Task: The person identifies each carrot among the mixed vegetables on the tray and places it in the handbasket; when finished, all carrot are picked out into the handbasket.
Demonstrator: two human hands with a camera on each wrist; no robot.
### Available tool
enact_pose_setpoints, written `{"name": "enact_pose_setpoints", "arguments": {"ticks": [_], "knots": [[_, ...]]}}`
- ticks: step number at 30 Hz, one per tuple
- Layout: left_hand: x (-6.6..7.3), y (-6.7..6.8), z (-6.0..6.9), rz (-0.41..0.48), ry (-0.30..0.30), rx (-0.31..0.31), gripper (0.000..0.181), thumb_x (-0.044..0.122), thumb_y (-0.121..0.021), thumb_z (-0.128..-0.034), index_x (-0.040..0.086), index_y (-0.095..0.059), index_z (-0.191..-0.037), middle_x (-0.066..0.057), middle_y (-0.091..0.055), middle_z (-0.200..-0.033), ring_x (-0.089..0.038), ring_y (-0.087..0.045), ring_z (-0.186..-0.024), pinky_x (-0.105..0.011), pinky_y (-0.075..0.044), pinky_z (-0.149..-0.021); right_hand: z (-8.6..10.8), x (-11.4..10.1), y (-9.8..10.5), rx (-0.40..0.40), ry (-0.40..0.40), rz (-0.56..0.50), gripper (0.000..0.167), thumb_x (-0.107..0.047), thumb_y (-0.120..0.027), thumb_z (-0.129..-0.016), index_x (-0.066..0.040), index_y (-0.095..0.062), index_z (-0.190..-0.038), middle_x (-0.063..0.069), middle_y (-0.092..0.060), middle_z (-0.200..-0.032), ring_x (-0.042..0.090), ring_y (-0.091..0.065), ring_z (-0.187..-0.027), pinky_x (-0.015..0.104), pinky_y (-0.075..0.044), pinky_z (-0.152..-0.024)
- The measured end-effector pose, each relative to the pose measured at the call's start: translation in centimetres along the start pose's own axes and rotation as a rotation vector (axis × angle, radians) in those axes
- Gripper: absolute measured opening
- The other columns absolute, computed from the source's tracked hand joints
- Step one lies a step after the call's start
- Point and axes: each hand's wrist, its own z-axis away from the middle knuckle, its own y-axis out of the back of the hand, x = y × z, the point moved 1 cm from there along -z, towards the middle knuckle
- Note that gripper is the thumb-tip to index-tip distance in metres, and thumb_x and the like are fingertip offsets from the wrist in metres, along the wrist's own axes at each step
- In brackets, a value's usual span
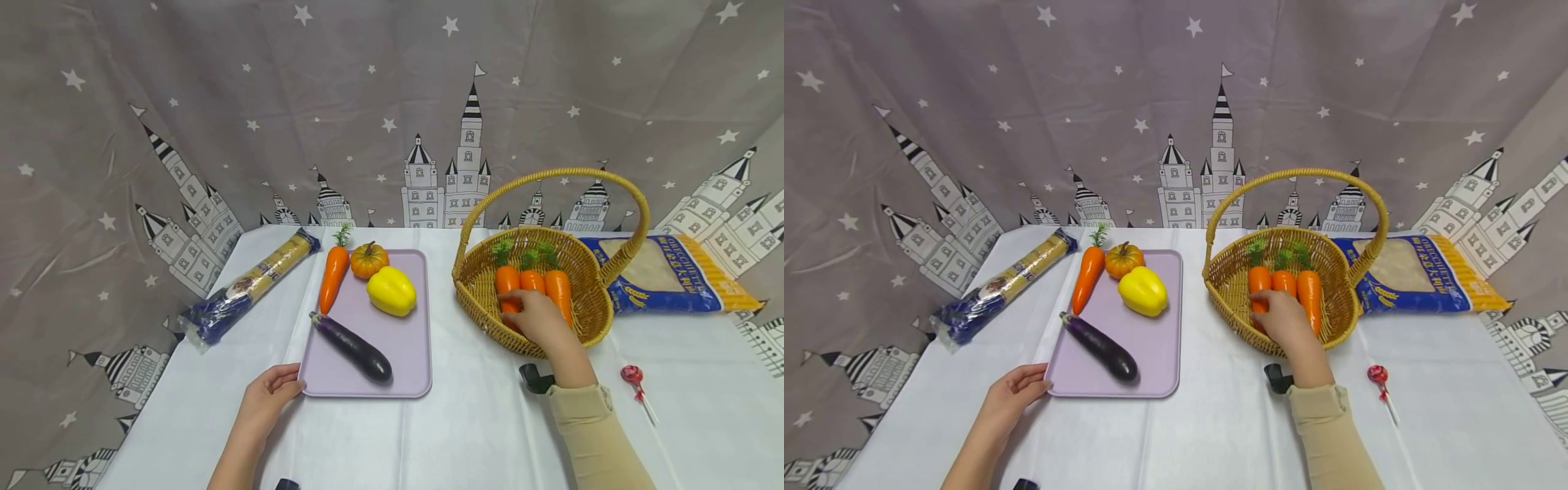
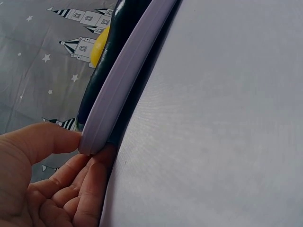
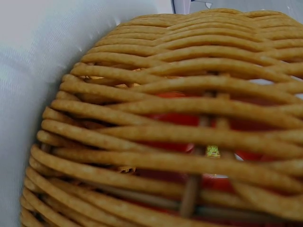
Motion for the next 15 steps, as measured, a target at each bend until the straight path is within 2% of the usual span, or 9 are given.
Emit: {"name": "enact_pose_setpoints", "arguments": {"ticks": [15], "knots": [[-0.12,0.06,-0.09,-0.008,0.005,-0.003,0.040,0.005,-0.064,-0.0888,-0.009,-0.055,-0.126,-0.018,-0.064,-0.118,-0.002,-0.061,-0.089,-0.014,-0.048,-0.079,0.10,-0.14,-0.05,-0.002,-0.007,0.027,0.041,-0.018,-0.064,-0.092,-0.004,-0.059,-0.130,0.025,-0.057,-0.127,0.045,-0.052,-0.113,0.062,-0.040,-0.094]]}}
